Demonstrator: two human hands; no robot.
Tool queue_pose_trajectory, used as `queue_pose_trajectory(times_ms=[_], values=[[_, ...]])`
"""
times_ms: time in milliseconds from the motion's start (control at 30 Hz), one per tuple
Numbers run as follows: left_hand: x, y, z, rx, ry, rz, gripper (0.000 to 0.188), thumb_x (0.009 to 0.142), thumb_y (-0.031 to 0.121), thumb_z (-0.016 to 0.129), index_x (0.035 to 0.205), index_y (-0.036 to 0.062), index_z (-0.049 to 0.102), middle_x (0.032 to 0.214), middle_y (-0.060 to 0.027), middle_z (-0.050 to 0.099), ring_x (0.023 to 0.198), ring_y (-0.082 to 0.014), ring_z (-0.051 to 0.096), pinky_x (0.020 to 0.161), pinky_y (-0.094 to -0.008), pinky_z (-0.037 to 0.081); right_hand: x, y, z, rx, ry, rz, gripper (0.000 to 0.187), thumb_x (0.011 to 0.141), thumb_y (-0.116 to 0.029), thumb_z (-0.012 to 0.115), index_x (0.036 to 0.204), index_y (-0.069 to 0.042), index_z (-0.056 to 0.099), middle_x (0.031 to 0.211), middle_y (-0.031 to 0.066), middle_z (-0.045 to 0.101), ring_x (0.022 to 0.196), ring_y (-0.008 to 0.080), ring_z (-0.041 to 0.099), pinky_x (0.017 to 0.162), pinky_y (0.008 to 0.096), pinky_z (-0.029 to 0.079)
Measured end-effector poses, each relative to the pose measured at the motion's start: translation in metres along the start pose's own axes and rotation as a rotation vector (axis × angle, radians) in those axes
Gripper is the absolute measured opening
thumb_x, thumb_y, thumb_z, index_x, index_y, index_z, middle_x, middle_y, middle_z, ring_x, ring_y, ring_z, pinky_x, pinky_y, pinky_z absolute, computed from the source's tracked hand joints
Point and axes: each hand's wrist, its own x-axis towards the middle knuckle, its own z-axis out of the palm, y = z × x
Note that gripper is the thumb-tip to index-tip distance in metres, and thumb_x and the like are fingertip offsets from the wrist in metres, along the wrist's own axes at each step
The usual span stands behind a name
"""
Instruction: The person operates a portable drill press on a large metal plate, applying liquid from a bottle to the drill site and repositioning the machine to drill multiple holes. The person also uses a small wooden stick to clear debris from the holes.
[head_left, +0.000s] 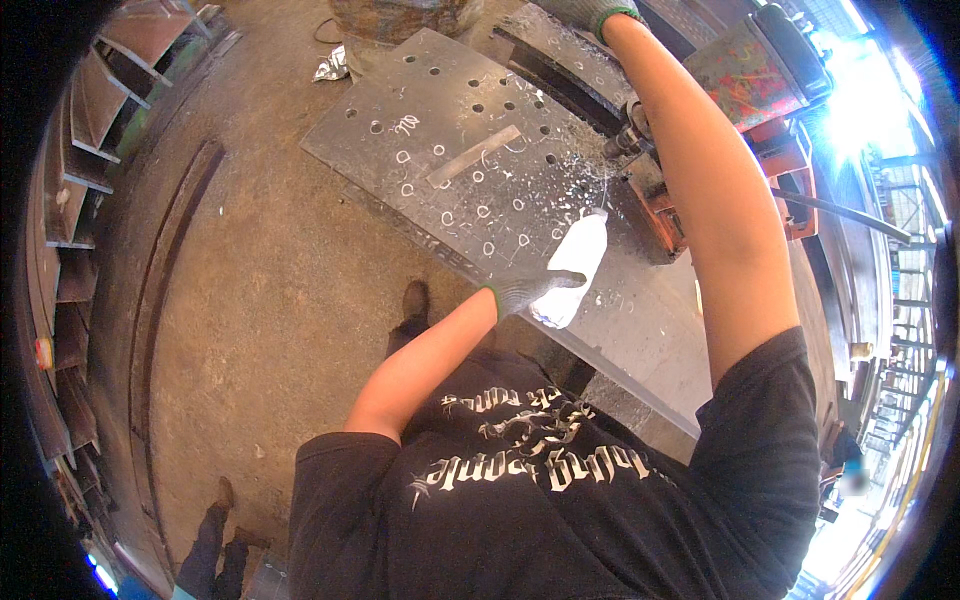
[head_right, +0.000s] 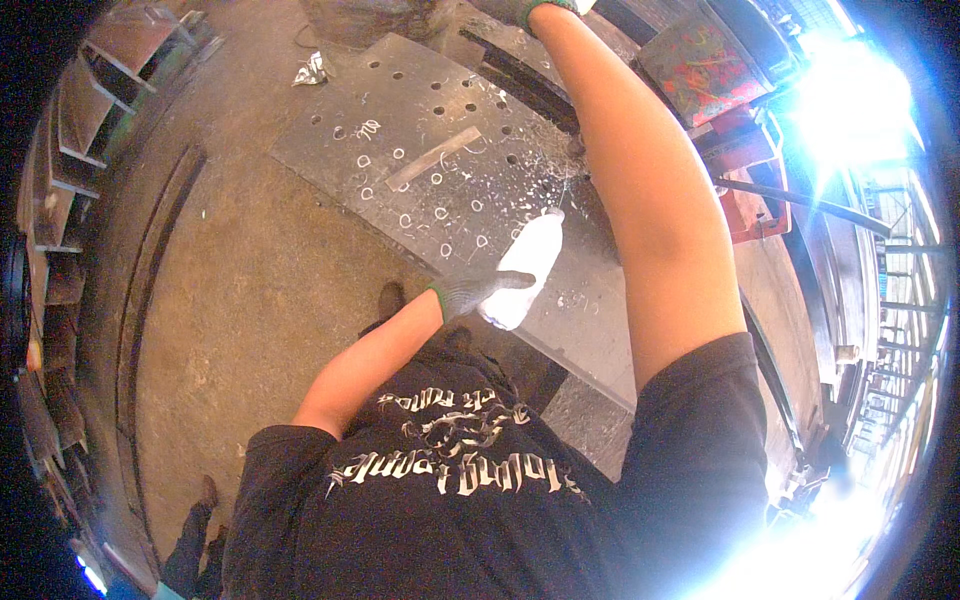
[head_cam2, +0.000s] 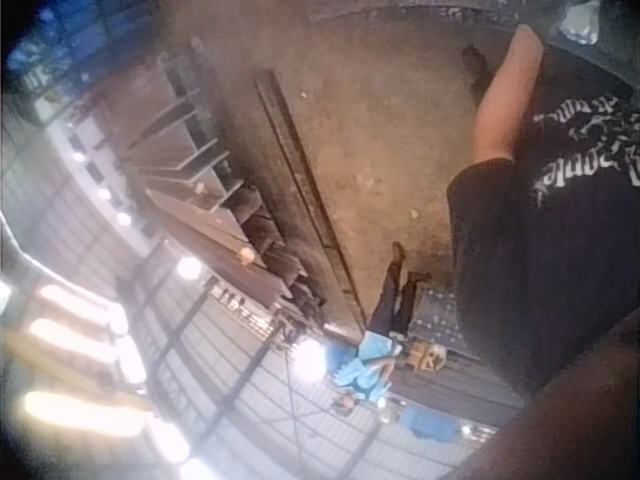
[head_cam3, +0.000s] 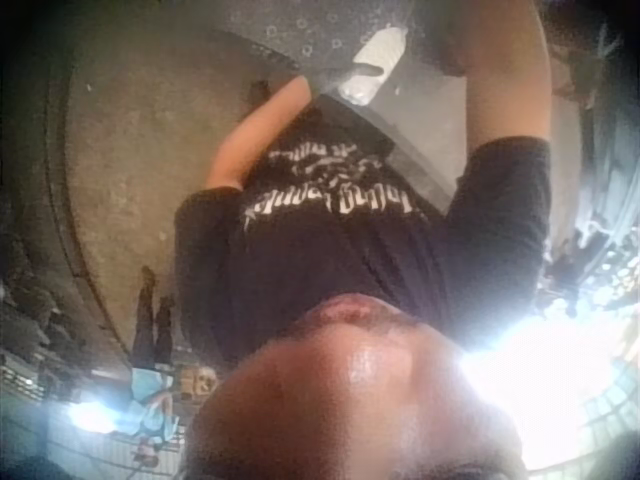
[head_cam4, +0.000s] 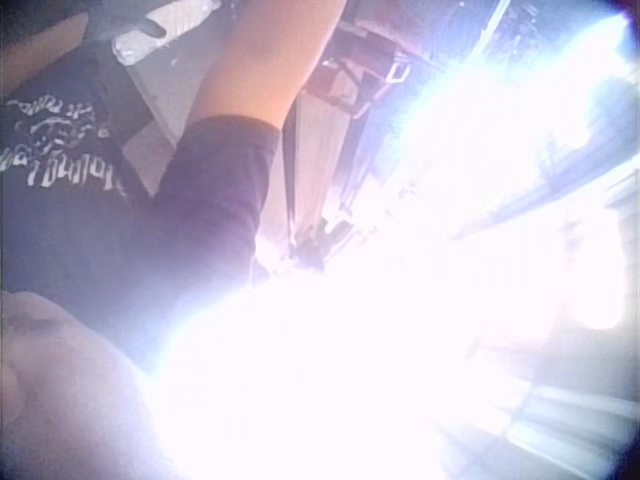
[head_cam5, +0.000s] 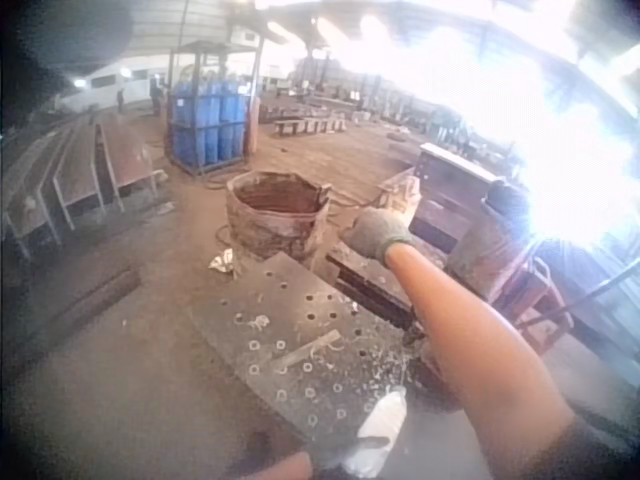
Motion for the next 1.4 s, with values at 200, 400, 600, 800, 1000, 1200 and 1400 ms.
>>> queue_pose_trajectory(times_ms=[200, 400, 600, 800, 1000, 1200, 1400], values=[[0.005, -0.007, -0.001, 0.031, 0.047, 0.027, 0.086, 0.086, 0.062, 0.078, 0.14, -0.0034, 0.064, 0.133, -0.0214, 0.07, 0.119, -0.0314, 0.067, 0.103, -0.042, 0.05, 0.007, 0.0, 0.007, 0.011, -0.003, -0.009, 0.056, 0.092, -0.055, 0.061, 0.105, -0.005, 0.082, 0.113, 0.0232, 0.077, 0.107, 0.0402, 0.074, 0.095, 0.0483, 0.057], [0.013, -0.018, 0.0, -0.031, -0.005, -0.011, 0.084, 0.086, 0.062, 0.078, 0.141, -0.0007, 0.064, 0.132, -0.0213, 0.071, 0.118, -0.0318, 0.068, 0.098, -0.0442, 0.054, 0.005, 0.001, 0.01, 0.116, 0.033, -0.022, 0.061, 0.092, -0.059, 0.062, 0.104, -0.003, 0.081, 0.105, 0.022, 0.078, 0.098, 0.0393, 0.076, 0.091, 0.0483, 0.057], [0.01, -0.011, 0.003, -0.048, -0.05, -0.022, 0.087, 0.085, 0.063, 0.078, 0.144, 0.0011, 0.062, 0.136, -0.0218, 0.068, 0.121, -0.0332, 0.067, 0.098, -0.0503, 0.055, -0.005, 0.02, 0.012, 0.704, 0.301, 0.062, 0.059, 0.093, -0.057, 0.065, 0.103, -0.001, 0.08, 0.093, 0.0205, 0.078, 0.088, 0.0379, 0.075, 0.087, 0.0485, 0.056], [0.007, -0.002, -0.001, -0.07, -0.085, -0.071, 0.092, 0.084, 0.061, 0.08, 0.15, 0.0015, 0.056, 0.143, -0.0211, 0.063, 0.129, -0.0329, 0.062, 0.102, -0.0511, 0.053, -0.005, 0.024, 0.026, 0.306, 0.312, -0.03, 0.055, 0.095, -0.051, 0.061, 0.1, -0.001, 0.08, 0.094, 0.0229, 0.078, 0.094, 0.0404, 0.075, 0.09, 0.0481, 0.056], [-0.006, 0.022, -0.007, -0.117, -0.073, -0.04, 0.096, 0.083, 0.06, 0.082, 0.152, 0.001, 0.052, 0.145, -0.0201, 0.062, 0.13, -0.0312, 0.062, 0.106, -0.0473, 0.051, 0.005, 0.02, 0.014, 0.223, -0.061, -0.029, 0.052, 0.096, -0.049, 0.056, 0.09, -0.003, 0.08, 0.091, 0.0212, 0.078, 0.089, 0.037, 0.076, 0.085, 0.0469, 0.058], [-0.018, 0.053, -0.013, 0.153, -0.035, 0.223, 0.097, 0.083, 0.06, 0.083, 0.153, 0.0006, 0.051, 0.146, -0.0197, 0.062, 0.13, -0.0304, 0.062, 0.108, -0.0449, 0.05, 0.015, 0.037, 0.028, 0.295, -0.153, -0.201, 0.049, 0.099, -0.044, 0.051, 0.084, -0.005, 0.077, 0.083, 0.0181, 0.077, 0.073, 0.0319, 0.075, 0.075, 0.0444, 0.058], [0.0, 0.038, -0.019, 0.098, -0.038, 0.175, 0.094, 0.082, 0.055, 0.086, 0.15, -0.0006, 0.053, 0.142, -0.0191, 0.064, 0.128, -0.0296, 0.063, 0.109, -0.0411, 0.048, 0.005, 0.015, 0.017, 0.29, -0.141, -0.017, 0.052, 0.1, -0.044, 0.049, 0.083, -0.003, 0.076, 0.08, 0.0191, 0.076, 0.072, 0.0291, 0.076, 0.072, 0.043, 0.059]])
